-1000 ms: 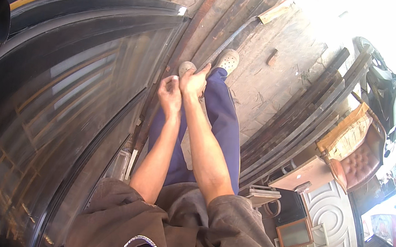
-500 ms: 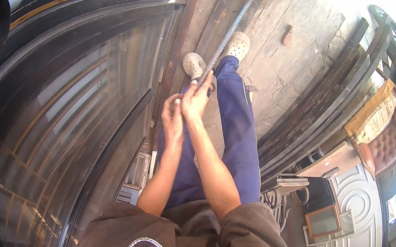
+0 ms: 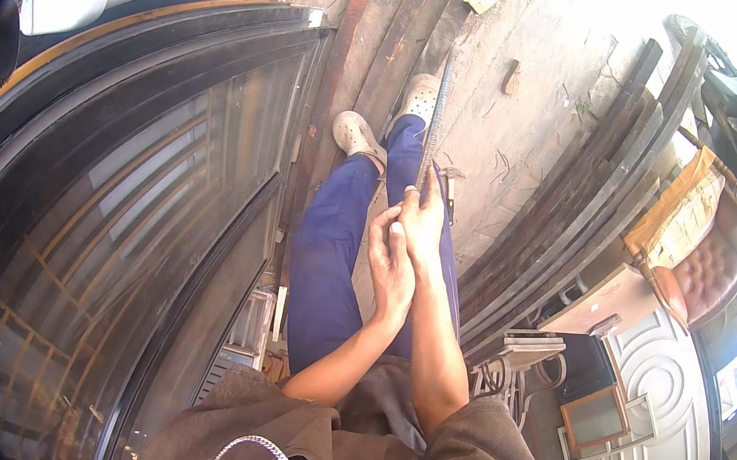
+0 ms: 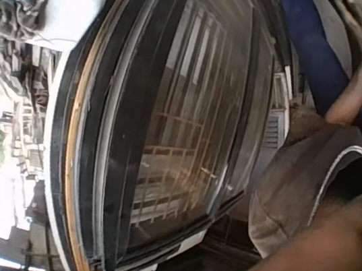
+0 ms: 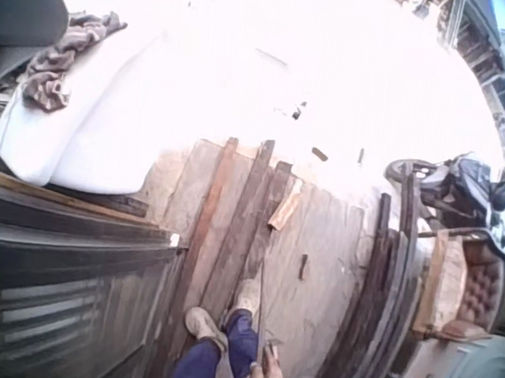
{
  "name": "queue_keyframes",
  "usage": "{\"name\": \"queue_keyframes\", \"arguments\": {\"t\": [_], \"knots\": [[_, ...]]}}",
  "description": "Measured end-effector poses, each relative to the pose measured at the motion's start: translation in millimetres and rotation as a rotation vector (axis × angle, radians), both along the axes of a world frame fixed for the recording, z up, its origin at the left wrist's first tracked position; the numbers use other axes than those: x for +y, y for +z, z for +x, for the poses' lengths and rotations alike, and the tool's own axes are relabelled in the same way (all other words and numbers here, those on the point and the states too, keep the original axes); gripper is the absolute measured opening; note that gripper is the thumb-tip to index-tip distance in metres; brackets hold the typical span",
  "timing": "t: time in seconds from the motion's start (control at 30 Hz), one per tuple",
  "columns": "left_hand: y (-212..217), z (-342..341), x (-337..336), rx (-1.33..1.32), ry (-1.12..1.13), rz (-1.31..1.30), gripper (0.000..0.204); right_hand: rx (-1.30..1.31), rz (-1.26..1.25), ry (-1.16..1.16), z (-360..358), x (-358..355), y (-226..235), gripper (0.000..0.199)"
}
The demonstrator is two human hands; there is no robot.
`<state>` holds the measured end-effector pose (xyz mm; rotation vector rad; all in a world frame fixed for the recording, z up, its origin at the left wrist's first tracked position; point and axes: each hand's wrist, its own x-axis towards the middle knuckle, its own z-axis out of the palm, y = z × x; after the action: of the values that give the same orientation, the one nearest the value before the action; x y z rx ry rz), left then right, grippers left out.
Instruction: The person hammers a long metal bar on a wooden floor using a hammer, then uses a metal rod to scrape or adjust the bar. The person remains seated throughout the task.
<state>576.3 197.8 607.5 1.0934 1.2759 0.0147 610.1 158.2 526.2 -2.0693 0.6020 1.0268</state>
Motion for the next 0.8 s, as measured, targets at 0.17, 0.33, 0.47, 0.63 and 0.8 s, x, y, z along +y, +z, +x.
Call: {"name": "queue_keyframes", "arguments": {"t": [0.17, 0.33, 0.47, 0.63, 0.8], "knots": [[21.3, -13.9, -9.8, 0.079, -0.021, 0.049, 0.033, -0.003, 0.012, -0.048, -14.6, -1.3, 26.1, 0.051], [2.6, 4.1, -10.3, 0.098, 0.064, 0.057, 0.030, -0.172, -0.034, 0.120, 5.4, 9.0, 18.4, 0.048], [-0.3, 0.3, 0.2, 0.061, 0.060, 0.079, 0.028, -0.031, 0.010, -0.075, 12.3, 27.0, 29.2, 0.045], [-14.0, -22.2, -6.8, 0.082, 0.173, -0.008, 0.027, 0.000, -0.023, -0.030, 9.1, 32.3, 32.5, 0.049], [-19.3, -11.8, -6.2, 0.055, 0.149, -0.004, 0.027, 0.062, -0.014, -0.063, 29.1, 33.6, 31.9, 0.049]]}}
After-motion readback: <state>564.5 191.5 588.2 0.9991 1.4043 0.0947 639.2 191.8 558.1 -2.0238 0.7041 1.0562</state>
